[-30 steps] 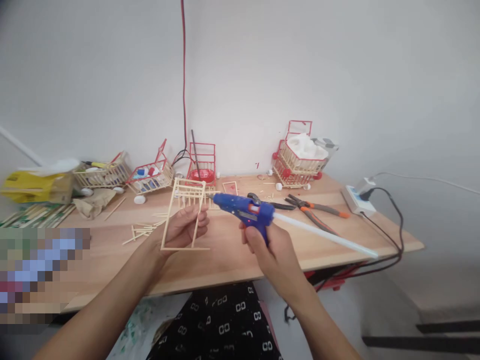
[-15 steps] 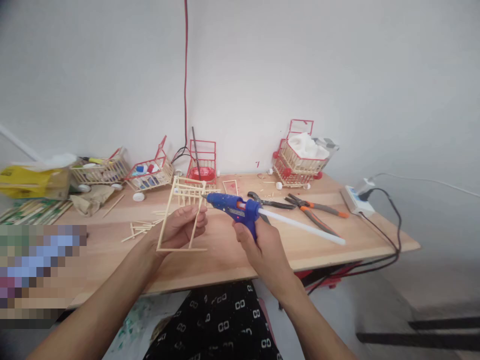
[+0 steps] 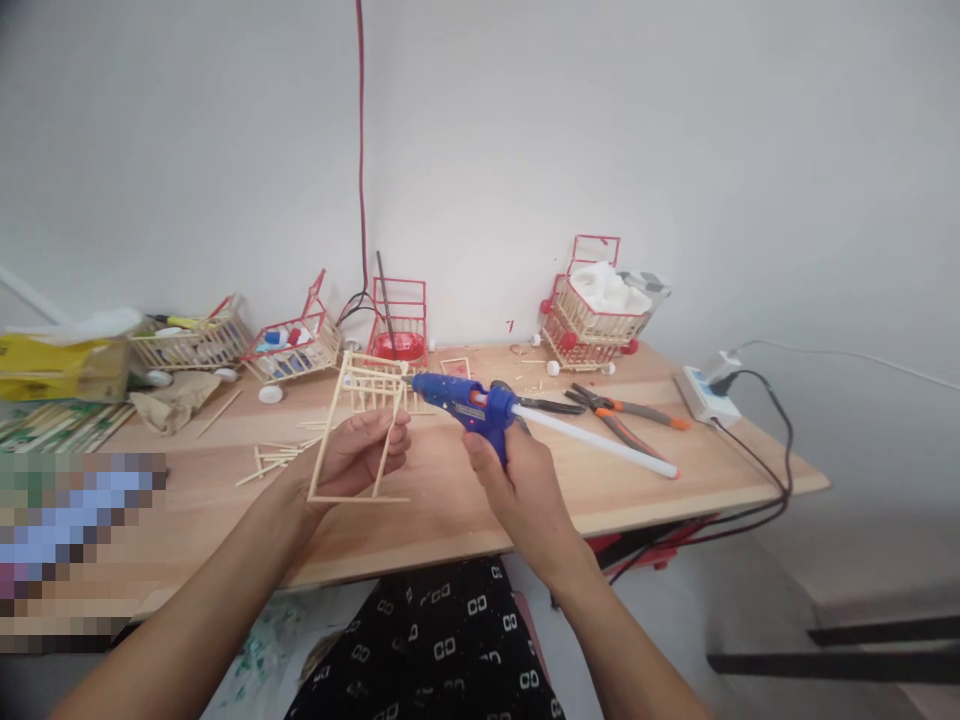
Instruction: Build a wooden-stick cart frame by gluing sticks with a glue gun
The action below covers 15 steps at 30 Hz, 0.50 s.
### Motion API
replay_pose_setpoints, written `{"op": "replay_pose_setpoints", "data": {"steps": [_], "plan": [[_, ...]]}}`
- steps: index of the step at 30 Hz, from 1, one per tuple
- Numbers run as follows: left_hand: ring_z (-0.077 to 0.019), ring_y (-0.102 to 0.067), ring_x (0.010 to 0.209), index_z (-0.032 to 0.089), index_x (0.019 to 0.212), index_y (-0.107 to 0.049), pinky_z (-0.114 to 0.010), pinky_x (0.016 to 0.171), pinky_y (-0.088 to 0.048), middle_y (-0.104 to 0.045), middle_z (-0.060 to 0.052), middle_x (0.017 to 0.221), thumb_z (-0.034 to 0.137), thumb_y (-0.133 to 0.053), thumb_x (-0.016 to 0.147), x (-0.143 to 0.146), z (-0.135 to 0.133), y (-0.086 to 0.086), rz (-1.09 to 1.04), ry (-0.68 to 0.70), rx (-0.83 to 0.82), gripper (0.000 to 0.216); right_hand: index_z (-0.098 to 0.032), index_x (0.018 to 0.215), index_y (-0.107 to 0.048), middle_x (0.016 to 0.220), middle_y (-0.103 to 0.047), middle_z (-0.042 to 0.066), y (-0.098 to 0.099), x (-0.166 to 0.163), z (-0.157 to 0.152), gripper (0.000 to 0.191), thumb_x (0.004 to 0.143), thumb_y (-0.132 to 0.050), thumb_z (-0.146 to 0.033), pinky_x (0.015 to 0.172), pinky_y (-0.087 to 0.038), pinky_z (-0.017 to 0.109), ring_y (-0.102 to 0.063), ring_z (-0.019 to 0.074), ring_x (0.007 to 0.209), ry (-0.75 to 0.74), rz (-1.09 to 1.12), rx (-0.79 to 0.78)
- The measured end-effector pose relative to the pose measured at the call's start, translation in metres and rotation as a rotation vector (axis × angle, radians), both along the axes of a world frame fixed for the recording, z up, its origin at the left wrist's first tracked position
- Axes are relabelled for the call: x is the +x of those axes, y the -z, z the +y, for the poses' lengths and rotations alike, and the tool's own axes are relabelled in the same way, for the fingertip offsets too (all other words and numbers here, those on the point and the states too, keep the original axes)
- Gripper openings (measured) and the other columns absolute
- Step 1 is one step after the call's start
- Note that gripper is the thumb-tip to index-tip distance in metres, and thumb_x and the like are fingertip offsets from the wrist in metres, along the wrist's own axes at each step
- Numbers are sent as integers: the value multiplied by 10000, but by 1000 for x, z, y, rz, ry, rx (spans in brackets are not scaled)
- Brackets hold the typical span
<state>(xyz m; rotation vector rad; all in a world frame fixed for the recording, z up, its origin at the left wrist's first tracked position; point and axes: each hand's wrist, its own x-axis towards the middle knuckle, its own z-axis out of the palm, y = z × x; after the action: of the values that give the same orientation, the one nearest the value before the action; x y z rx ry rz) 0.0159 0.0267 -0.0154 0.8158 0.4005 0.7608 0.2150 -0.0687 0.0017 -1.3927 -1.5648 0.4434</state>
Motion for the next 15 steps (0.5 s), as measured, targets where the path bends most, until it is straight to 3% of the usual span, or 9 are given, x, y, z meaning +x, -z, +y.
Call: {"op": "replay_pose_setpoints", "data": {"steps": [15], "plan": [[-58,-501,568,118,828,-738,-162,511,-387,-560,-3,617,292,-837,632,0,1,1,24,-22,-7,280,-181,835,-572,639,-577,36,-1,-1,0,401,935,-381,-520,620,-423,294,-576,195,659,42,-97,-5]]}}
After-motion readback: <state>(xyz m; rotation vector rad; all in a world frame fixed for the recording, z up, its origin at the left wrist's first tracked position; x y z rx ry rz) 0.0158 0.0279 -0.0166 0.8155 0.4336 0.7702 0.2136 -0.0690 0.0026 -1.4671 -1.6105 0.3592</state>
